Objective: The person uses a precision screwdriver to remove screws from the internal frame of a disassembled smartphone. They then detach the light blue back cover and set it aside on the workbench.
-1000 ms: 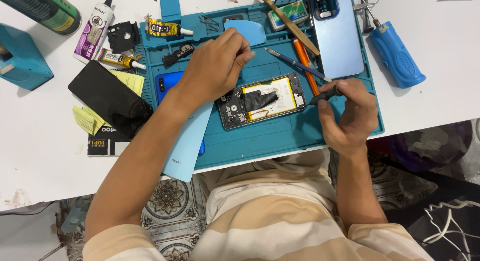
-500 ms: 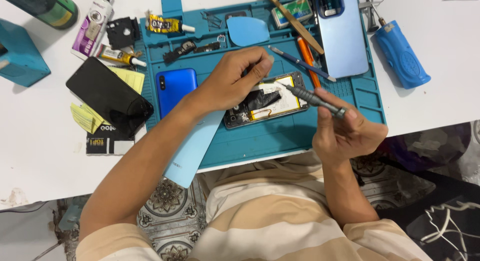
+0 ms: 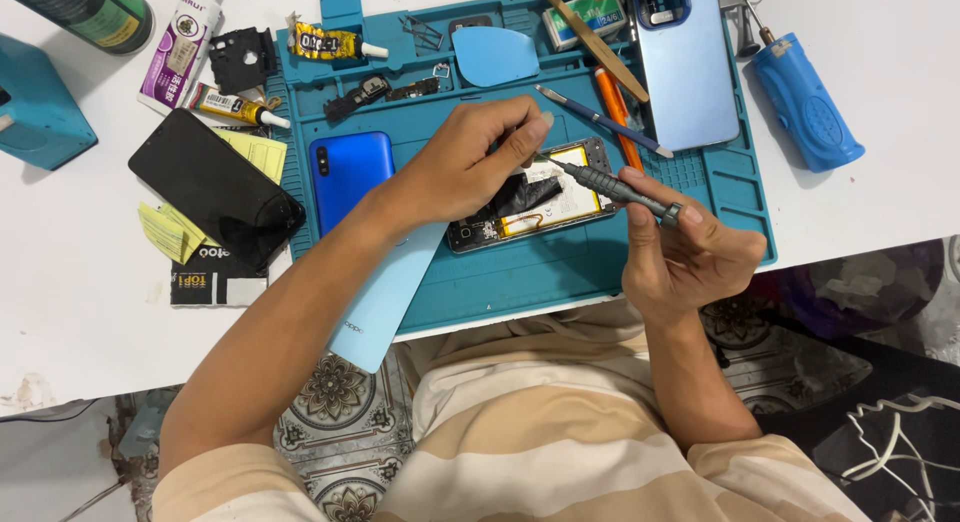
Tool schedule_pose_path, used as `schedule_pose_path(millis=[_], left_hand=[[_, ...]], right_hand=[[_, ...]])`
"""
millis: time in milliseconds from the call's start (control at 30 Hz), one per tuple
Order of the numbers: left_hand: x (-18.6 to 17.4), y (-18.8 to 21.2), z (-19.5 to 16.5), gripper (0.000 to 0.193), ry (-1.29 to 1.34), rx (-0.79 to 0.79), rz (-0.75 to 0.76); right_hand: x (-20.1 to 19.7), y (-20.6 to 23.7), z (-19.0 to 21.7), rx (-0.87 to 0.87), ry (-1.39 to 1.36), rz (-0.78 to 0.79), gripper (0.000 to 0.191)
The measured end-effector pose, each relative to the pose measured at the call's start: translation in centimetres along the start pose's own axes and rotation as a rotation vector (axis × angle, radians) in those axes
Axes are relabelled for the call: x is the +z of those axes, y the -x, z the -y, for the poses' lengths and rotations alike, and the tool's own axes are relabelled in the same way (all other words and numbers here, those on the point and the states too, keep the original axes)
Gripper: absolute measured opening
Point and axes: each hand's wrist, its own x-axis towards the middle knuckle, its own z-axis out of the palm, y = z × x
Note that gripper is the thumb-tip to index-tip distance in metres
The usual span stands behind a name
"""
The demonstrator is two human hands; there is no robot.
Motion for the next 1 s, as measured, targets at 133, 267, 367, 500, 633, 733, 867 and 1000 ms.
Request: schedule_pose_path(millis=[133, 267, 367, 500, 633, 733, 867, 1000], left_hand=[[-0.09, -0.07, 0.1, 0.042, -0.012, -0.005, 0.002], [0.04, -0.11, 0.19, 0.043, -0.02, -0.024, 0.001], [0.07, -0.07, 0.22, 0.043, -0.022, -0.036, 0.002], [0.09, -0.07, 0.19, 0.043, -0.028, -0.033, 0.003], [0.03, 0.03, 0.07, 0.043, -0.016, -0.048, 0.005], [-0.09, 0.03, -0.01, 0.042, -0.013, -0.052, 0.009], [-0.14, 0.01, -0.1, 0.042, -0.009, -0.042, 0.012], [-0.12, 0.04, -0.19, 0.042, -0.024, -0.046, 0.011]], right_hand=[[-0.05, 0.04, -0.09, 0.008, 0.004, -0.001, 0.039], [-0.08, 0.12, -0.29, 0.007, 0.017, -0.003, 0.039], [-0.09, 0.18, -0.39, 0.009, 0.007, 0.002, 0.039], [-0.04, 0.21, -0.35, 0.013, 0.006, -0.002, 0.038], [0.08, 0.14, -0.23, 0.028, -0.001, -0.016, 0.038], [0.15, 0.07, -0.18, 0.028, -0.022, -0.004, 0.038], [0.09, -0.08, -0.14, 0.03, -0.009, -0.005, 0.038], [0.04, -0.12, -0.05, 0.05, 0.008, -0.003, 0.038]])
